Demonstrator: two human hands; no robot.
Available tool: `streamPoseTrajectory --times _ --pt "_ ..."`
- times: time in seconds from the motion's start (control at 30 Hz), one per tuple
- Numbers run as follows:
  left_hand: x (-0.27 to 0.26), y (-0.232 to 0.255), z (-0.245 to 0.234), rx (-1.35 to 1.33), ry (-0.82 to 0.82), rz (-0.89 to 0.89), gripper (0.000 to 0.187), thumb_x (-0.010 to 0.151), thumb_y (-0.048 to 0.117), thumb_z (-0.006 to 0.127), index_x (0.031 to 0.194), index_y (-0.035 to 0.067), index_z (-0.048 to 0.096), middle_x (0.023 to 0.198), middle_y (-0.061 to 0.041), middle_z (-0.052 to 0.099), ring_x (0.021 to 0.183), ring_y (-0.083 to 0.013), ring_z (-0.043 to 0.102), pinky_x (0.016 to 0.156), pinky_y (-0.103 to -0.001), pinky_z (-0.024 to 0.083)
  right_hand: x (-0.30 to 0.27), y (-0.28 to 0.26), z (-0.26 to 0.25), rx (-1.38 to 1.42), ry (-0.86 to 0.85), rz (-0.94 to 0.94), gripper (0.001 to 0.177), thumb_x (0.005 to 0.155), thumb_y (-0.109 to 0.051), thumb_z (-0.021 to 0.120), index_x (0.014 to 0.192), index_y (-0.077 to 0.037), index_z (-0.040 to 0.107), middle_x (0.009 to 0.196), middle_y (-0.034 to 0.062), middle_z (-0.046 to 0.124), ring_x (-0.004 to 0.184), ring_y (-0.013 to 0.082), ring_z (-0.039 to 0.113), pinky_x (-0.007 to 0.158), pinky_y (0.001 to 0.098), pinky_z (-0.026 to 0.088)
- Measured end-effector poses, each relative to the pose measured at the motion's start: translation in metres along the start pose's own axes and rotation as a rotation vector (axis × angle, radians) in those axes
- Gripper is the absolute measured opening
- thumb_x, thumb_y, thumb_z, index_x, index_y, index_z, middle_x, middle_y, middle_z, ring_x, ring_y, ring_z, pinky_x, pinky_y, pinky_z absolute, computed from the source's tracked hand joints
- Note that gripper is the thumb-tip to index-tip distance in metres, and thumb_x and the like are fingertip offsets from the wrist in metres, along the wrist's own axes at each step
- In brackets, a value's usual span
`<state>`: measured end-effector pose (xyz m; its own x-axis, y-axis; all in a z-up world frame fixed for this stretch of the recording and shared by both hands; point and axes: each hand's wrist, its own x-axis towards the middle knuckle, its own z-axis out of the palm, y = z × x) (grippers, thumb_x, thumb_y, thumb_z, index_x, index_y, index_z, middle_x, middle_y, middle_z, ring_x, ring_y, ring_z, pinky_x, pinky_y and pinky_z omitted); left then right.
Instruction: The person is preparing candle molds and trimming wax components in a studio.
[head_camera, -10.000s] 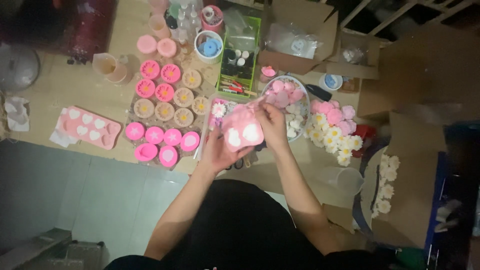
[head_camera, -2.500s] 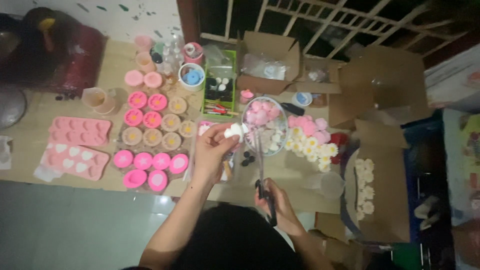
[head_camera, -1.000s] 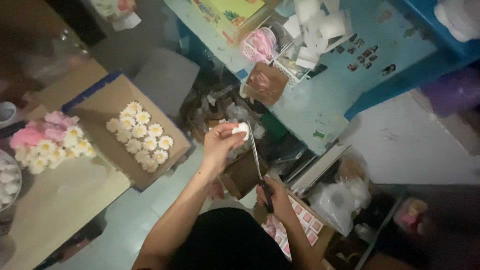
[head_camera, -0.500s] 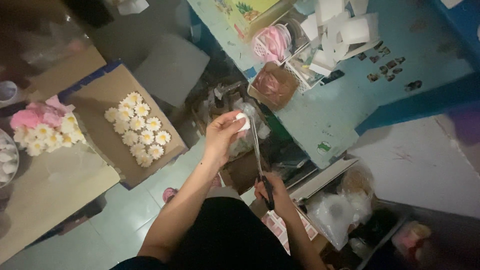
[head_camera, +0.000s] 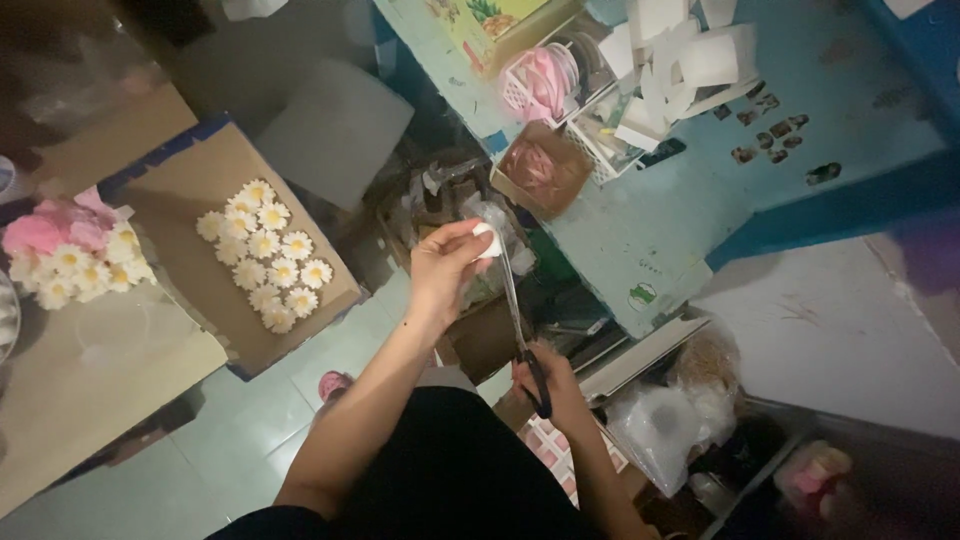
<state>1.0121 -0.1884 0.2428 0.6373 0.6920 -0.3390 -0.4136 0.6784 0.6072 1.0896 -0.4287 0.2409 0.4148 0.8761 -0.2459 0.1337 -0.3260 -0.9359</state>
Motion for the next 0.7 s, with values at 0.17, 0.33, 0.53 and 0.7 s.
streamPoseTrajectory --times 0.17,0.33,0.53,0.7 --pt "-0.005 0.0 0.005 0.024 0.011 -0.005 0.033 0.086 0.007 0.08 0.117 0.0 0.071 0.102 -0.007 0.074 0.089 -0.014 0.071 0.074 -0.027 0.061 -0.004 0.012 0.0 0.057 -0.022 0.024 0.037 0.097 -0.039 0.066 0.087 -0.004 0.062 0.069 -0.0007 0.059 0.06 0.0098 0.056 0.054 0.0278 0.045" --pt "-0.007 0.004 0.001 0.061 -0.032 0.038 0.033 0.089 0.008 0.079 0.12 -0.001 0.07 0.105 -0.009 0.073 0.092 -0.0155 0.072 0.077 -0.028 0.062 -0.005 0.016 0.002 0.228 -0.001 0.092 0.029 0.1 -0.028 0.067 0.089 -0.002 0.06 0.068 -0.0007 0.057 0.058 0.0089 0.053 0.052 0.0267 0.042" --pt "-0.005 0.005 -0.003 -0.006 -0.039 0.017 0.026 0.09 0.005 0.076 0.114 0.002 0.066 0.107 -0.01 0.075 0.097 -0.019 0.071 0.082 -0.03 0.056 0.001 0.01 0.007 0.067 0.068 0.145 0.023 0.093 -0.026 0.068 0.096 -0.003 0.064 0.064 0.0018 0.057 0.055 0.0119 0.055 0.05 0.0288 0.042" --pt "-0.001 0.002 -0.004 -0.078 0.026 -0.089 0.029 0.089 0.0 0.073 0.113 0.005 0.058 0.11 -0.011 0.071 0.103 -0.0218 0.071 0.089 -0.038 0.061 0.002 -0.001 0.019 0.24 -0.052 -0.023 0.042 0.106 -0.04 0.055 0.094 0.0 0.061 0.073 0.0061 0.061 0.067 0.0172 0.058 0.064 0.0331 0.048"
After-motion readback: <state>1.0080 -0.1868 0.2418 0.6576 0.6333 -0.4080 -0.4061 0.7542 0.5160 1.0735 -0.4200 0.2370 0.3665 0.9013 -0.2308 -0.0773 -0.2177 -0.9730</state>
